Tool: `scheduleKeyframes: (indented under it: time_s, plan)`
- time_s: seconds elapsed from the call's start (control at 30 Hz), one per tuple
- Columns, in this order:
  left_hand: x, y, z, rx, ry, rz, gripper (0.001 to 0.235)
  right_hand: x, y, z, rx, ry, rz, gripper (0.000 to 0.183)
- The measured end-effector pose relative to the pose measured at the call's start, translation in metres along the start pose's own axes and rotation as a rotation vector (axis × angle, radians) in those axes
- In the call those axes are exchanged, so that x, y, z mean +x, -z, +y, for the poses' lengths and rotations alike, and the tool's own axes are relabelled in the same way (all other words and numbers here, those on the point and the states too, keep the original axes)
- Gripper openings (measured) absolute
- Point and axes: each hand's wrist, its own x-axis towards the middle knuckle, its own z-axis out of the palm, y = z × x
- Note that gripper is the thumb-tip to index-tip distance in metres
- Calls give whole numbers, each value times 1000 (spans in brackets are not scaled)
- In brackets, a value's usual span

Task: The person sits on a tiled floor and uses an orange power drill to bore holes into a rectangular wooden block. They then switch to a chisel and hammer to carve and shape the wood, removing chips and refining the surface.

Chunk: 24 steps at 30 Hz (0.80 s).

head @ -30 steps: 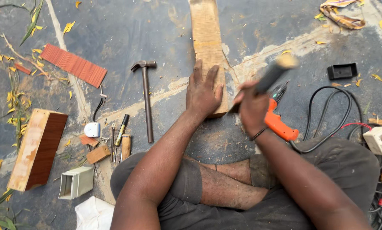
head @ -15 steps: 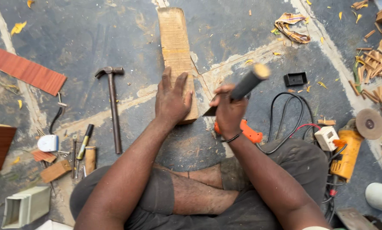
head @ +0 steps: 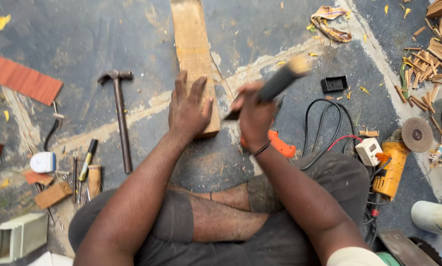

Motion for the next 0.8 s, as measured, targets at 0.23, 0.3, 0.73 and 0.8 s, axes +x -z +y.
scheduleKeyframes:
  time_s: [0.23,0.3,0.73,0.8]
  plan:
    - [6,5,9,57,11,-51,64,1,1,1,-45,85,-11,26]
    - [4,3,6,39,2,-35,65,8,9,-6,40,108,-4,26]
    - [5,4,3,-29,30,-18,63,-20,-14,9,8,-81,-107,23]
    - [0,-1,-1,-60,18,29,61,-4,-5,-2,51,50,-83,22]
